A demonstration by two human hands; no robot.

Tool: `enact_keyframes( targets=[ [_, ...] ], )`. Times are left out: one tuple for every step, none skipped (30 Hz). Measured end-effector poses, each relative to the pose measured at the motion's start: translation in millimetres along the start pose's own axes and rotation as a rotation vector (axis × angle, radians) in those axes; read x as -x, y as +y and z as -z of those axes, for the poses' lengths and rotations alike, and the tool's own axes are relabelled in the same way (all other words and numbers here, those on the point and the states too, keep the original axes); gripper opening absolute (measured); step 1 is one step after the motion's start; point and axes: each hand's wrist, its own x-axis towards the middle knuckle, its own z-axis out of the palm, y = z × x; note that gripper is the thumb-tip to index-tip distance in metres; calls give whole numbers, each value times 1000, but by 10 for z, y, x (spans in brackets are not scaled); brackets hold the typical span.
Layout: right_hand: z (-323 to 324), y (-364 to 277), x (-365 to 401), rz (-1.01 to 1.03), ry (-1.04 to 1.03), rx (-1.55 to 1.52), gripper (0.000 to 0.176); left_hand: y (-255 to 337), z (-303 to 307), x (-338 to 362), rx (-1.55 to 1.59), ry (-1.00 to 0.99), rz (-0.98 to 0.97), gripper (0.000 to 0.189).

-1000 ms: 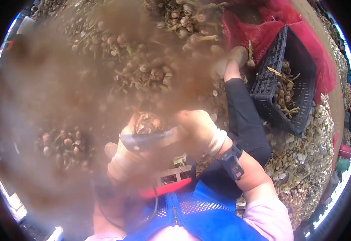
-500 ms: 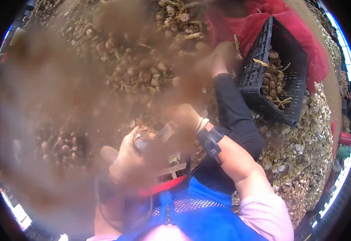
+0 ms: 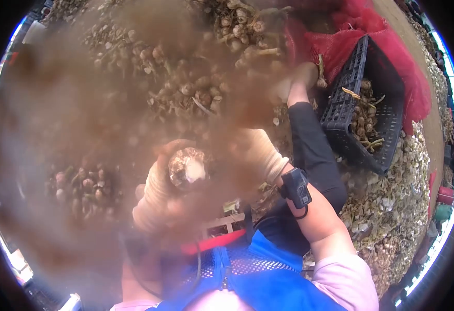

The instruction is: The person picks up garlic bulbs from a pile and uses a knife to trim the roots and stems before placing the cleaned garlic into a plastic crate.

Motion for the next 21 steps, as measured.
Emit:
enact_keyframes(
  targets=[
    [-16,2,-1,0,19,-41,12,35,-27,-32,29,23,50,89],
    [-23,-20,4,-65,31,-116,12,70,-55,-63,60,47,100,86],
    [-22,-62,17,-127,45,-189,12,114,-87,-112,58,90,130,84],
    [-15,-83,25,-190,61,-263,12,144,-117,-167,54,131,159,82],
    [-11,-51,23,-239,55,-215,13,154,-157,-233,165,147,199,81],
    [-1,-23,25,-244,47,-198,13,162,-197,-302,276,168,237,79],
    [13,5,33,-251,41,-182,13,170,-272,-374,213,180,178,80],
    [20,40,48,-260,35,-164,14,193,-359,-456,153,191,119,80],
    [-1,90,64,-249,66,-238,14,282,-424,-517,160,192,205,87],
    [23,86,68,-205,94,-246,13,272,-511,-570,190,197,130,88],
    [59,70,69,-160,122,-253,13,250,-592,-620,221,202,54,89],
    [112,42,63,-178,140,-286,12,215,-633,-653,263,176,27,90],
    [170,-1,55,-196,159,-320,11,181,-674,-686,305,149,1,91],
    [164,56,47,-156,167,-342,10,122,-669,-683,358,89,25,93],
    [130,142,44,-117,176,-365,9,52,-646,-660,409,29,53,94],
    [163,123,52,-79,176,-344,9,-2,-633,-625,353,-9,18,95],
    [195,102,61,-42,176,-324,9,-56,-620,-590,299,-44,-20,95],
    [228,82,70,-4,177,-303,9,-109,-607,-554,245,-78,-58,95],
    [221,69,85,83,209,-294,10,-95,-621,-525,159,-78,-55,95],
    [245,41,96,122,192,-284,10,-82,-660,-531,152,-46,-43,95],
    [269,12,108,161,174,-275,11,-68,-699,-536,145,-15,-30,95]
  ],
)
